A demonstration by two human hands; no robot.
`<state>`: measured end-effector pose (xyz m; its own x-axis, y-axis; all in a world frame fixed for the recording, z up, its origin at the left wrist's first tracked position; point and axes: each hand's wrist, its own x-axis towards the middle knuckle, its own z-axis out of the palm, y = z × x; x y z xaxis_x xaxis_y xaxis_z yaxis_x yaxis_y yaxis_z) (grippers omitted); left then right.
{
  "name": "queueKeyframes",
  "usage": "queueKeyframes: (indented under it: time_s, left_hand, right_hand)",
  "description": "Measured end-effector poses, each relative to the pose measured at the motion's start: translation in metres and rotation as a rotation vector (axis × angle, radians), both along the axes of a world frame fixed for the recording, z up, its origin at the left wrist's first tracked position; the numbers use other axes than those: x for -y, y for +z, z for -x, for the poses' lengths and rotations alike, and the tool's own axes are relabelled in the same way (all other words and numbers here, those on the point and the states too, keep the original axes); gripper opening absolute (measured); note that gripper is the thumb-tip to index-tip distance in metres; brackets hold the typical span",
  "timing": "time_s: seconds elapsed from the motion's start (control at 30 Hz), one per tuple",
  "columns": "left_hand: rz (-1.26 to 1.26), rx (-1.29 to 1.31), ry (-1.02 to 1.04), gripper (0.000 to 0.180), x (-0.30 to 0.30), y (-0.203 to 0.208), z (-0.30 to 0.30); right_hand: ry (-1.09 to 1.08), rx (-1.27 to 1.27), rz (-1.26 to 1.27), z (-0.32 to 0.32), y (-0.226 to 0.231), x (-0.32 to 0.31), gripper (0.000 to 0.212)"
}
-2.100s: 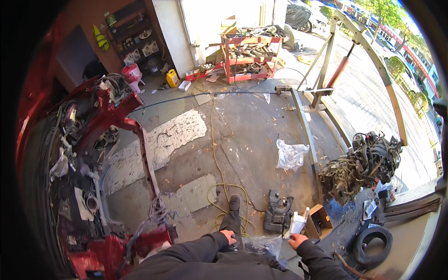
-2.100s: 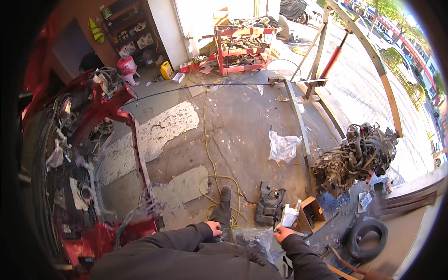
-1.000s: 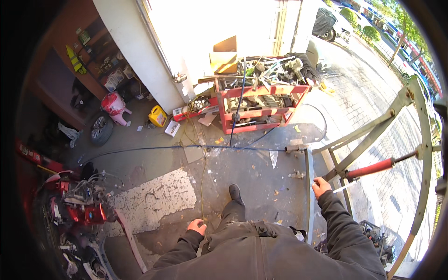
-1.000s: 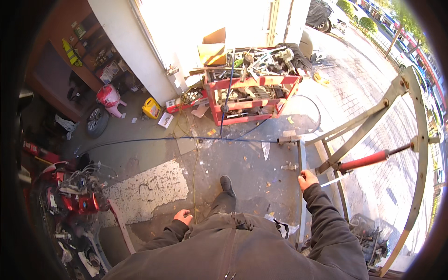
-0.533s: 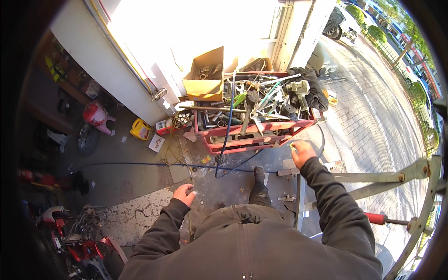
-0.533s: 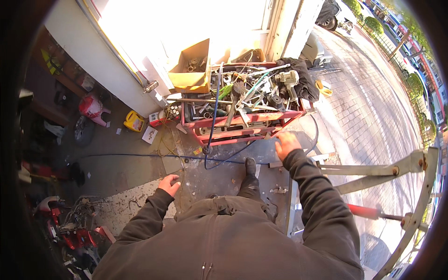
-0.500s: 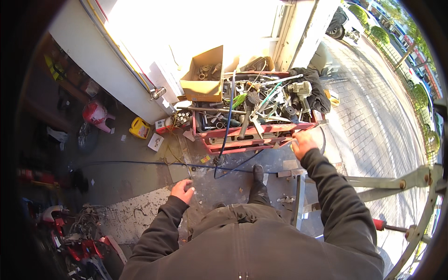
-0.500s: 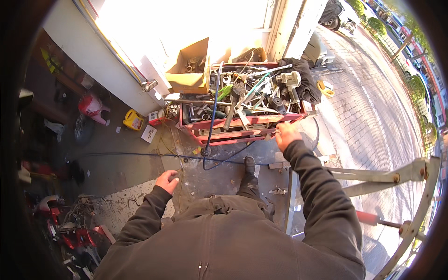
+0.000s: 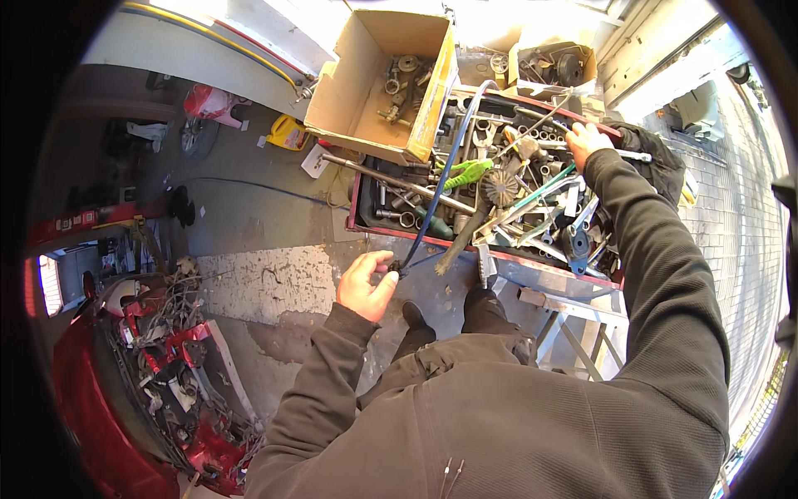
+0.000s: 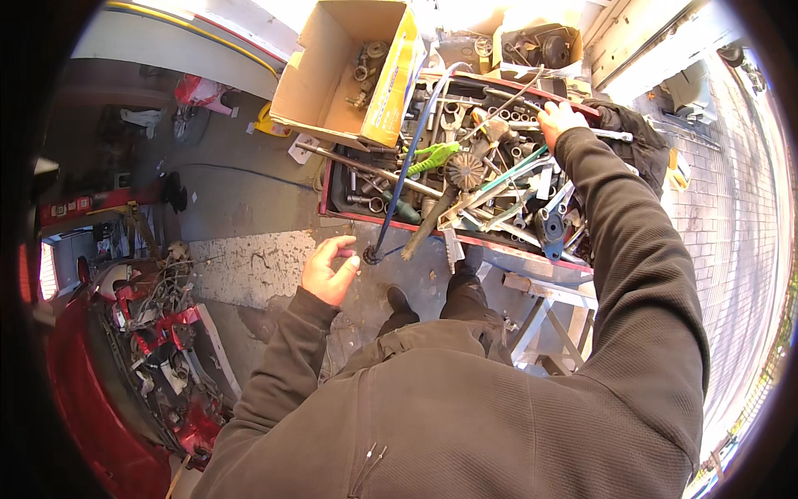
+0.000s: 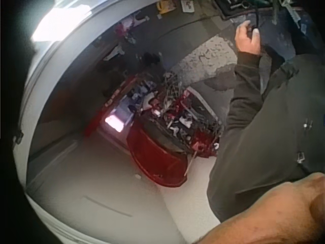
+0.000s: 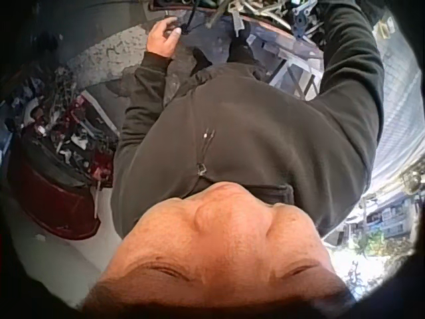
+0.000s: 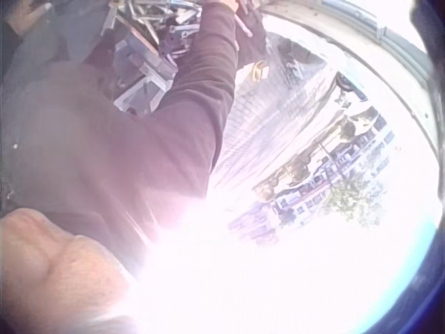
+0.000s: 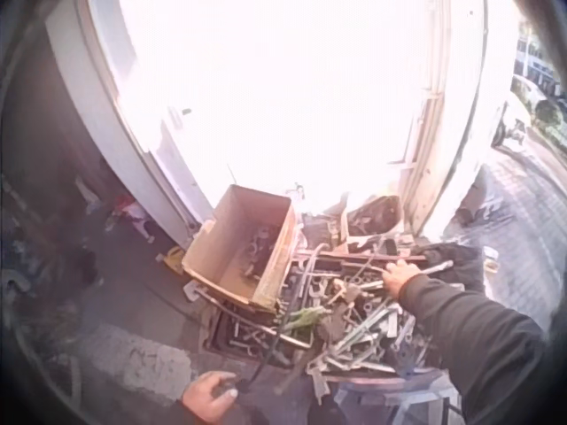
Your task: The person handles a white plastic coolant reservoir, repeatedly positioning it against the red car frame to check fit. They retrieve a socket wrench and hammer from a tool cart, then use the socket as a drift to tap a bolt into the reservoir mounting hole. The person continues to align and adjust the reservoir near the engine bay.
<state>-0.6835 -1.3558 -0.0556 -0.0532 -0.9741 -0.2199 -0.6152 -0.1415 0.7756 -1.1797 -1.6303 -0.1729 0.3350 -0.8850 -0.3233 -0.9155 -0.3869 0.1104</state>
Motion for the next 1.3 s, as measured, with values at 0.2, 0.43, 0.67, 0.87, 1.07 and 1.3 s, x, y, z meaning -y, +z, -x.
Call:
queueKeyframes:
  time_s: [0.2, 0.43, 0.67, 0.87, 1.07, 1.3]
  left_hand:
    - [-0.069, -0.002, 0.068, 0.038, 0.023, -0.012, 0.003]
    - [0.004, -0.115, 0.136, 0.036, 0.036, 0.001, 0.012]
    - [0.032, -0.111, 0.004, 0.038, 0.063, 0.026, 0.045]
    - [0.018, -0.192, -0.111, 0.036, 0.073, 0.045, 0.086]
    - [0.661, 0.062, -0.283, 0.030, 0.117, 0.063, 0.137]
    - [0.446, 0.885, -0.238, 0.050, 0.191, 0.077, 0.038]
  right_hand:
    - [0.196, 0.019, -0.064, 0.006, 0.001, 0.019, 0.019]
    - [0.311, 0.413, -0.251, 0.055, 0.027, 0.018, 0.017]
    - [0.486, 0.530, -0.217, 0.062, 0.055, -0.021, 0.021]
    - [0.200, 0.130, -0.374, 0.056, 0.077, -0.022, 0.017]
    - [0.036, 0.045, -0.357, 0.039, 0.100, -0.036, 0.029]
    - [-0.129, -0.020, -0.434, 0.042, 0.110, -0.030, 0.036]
